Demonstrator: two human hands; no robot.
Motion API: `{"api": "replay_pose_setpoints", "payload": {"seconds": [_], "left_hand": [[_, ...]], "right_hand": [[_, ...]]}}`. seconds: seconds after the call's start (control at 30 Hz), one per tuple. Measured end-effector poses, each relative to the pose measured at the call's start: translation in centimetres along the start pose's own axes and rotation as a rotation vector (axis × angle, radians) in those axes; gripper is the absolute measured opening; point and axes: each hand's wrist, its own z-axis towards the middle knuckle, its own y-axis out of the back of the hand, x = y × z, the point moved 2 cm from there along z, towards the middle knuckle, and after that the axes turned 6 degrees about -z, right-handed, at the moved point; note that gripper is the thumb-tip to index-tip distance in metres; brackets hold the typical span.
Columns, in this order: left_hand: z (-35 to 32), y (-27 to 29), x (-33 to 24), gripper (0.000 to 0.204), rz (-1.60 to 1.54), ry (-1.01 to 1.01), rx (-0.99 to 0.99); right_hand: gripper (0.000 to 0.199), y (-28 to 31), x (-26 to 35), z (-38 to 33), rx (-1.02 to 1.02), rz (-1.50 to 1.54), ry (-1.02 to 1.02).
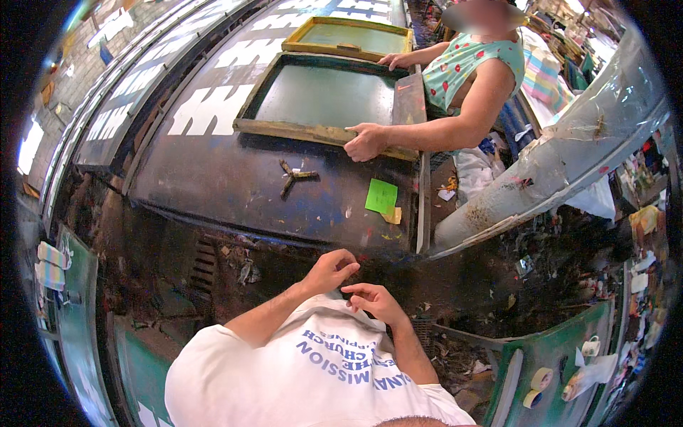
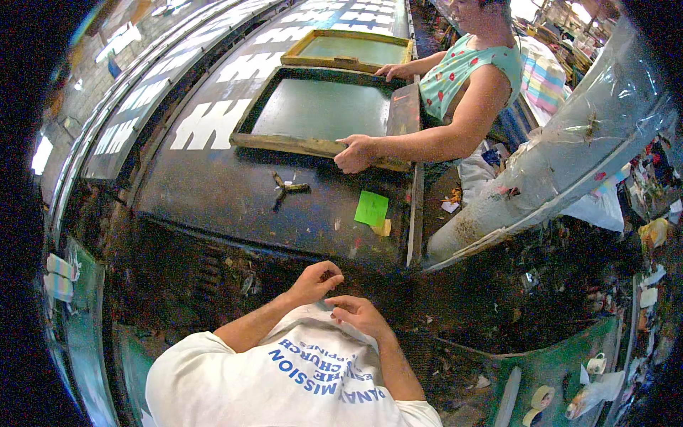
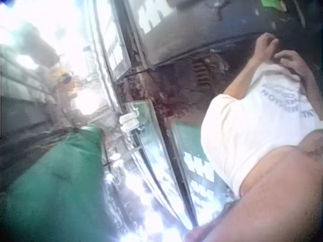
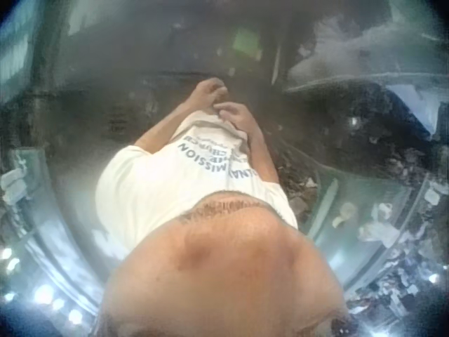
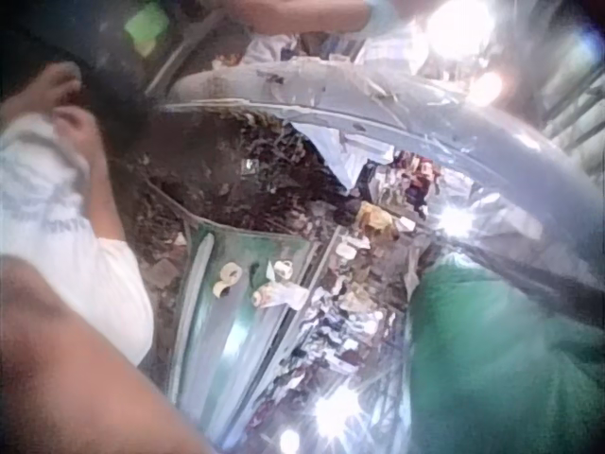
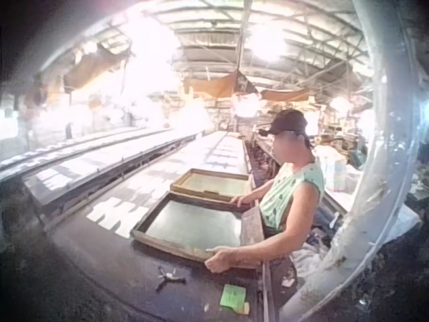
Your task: The person assembles a green screen printing frame by placing a wooden bar along its edge and securing it. Another person hands over a second frame, which the person positions on the workbench. The person then handles a wooden squeegee and places it on the frame.
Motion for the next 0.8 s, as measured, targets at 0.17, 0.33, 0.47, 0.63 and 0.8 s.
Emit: {"api": "replay_pose_setpoints", "payload": {"seconds": [0.17,0.33,0.47,0.63,0.8], "left_hand": [[2.8,-0.4,-0.7,0.013,-0.191,-0.057,0.107],[6.4,-2.2,-2.6,0.014,-0.196,-0.186,0.225],[8.5,-1.7,-3.3,0.027,-0.154,-0.222,0.315],[9.6,0.9,-2.3,0.028,-0.147,-0.126,0.251],[10.1,5.3,-1.5,0.029,-0.148,-0.066,0.118]], "right_hand": [[0.036,0.7,0.5,0.7,-0.193,0.057,0.090],[0.031,2.6,0.1,0.1,-0.362,0.216,0.109],[0.030,3.7,0.2,1.3,-0.470,0.263,0.142],[0.030,3.9,0.5,4.9,-0.470,0.215,0.146],[0.030,2.9,1.2,8.8,-0.391,0.125,0.059]]}}
